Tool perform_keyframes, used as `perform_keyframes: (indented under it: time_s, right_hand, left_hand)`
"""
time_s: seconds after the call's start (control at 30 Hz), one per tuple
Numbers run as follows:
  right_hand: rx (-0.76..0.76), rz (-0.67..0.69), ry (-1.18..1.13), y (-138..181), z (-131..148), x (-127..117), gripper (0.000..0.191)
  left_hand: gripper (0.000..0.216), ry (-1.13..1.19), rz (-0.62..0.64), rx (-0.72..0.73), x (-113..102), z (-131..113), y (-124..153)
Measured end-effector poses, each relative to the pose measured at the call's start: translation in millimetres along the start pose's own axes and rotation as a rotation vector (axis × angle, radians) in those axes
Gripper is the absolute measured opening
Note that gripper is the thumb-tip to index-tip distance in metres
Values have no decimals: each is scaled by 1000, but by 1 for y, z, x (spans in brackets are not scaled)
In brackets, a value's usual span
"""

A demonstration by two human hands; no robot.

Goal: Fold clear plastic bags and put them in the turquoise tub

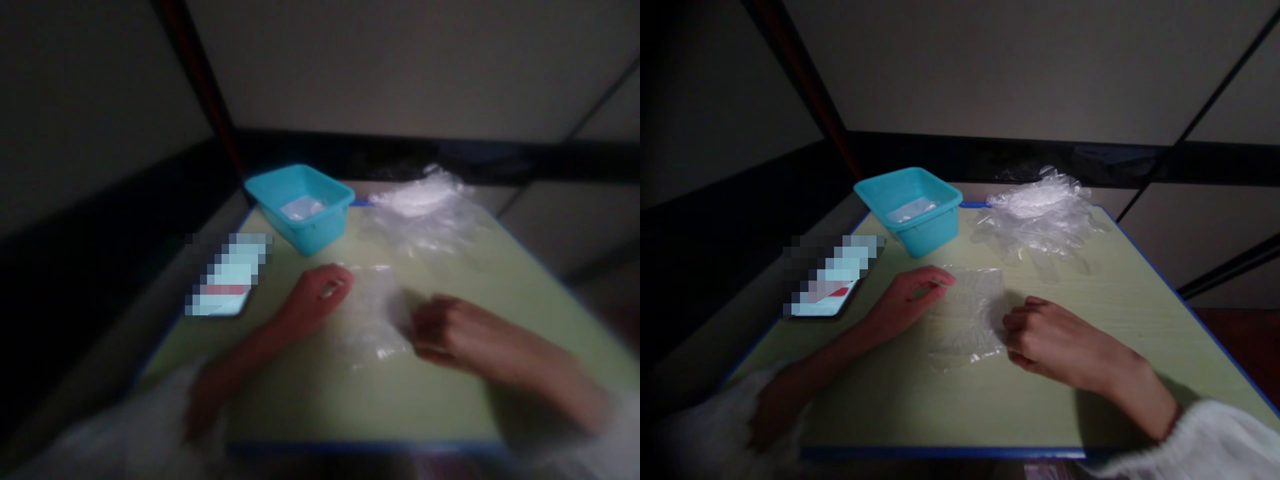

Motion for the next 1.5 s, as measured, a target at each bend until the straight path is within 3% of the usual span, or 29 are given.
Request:
perform_keyframes:
  time_s: [0.13, 0.3, 0.6, 0.93, 1.27, 1.5]
  right_hand:
    - [7, -15, 187, 2, 8, 8, 22]
    - [2, -88, 310, 0, 15, 10, 21]
    - [-2, -84, 307, -2, 21, 6, 19]
    - [16, -110, -60, 7, 10, -16, 18]
    - [-109, -101, -50, -4, 7, -4, 23]
    - [-112, -49, -368, -1, 10, -12, 21]
  left_hand:
    - [19, 58, 43, -105, 2, 9, -2]
    - [18, 53, 53, -119, 3, 10, -4]
    - [22, 58, 121, -102, 11, 6, -2]
    - [21, 89, 197, -151, 17, 15, 0]
    - [20, 126, 227, -163, 21, 20, -1]
    - [20, 217, 352, -165, 26, 13, 5]
Point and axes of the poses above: each hand's wrist, its own y-axis away from the middle knuckle, its own x-axis out of the palm, z = x × y, the point moved 10 cm from there along -y, towards the middle knuckle, and after that the axes turned 7 degrees about z, right-handed, at the moved point
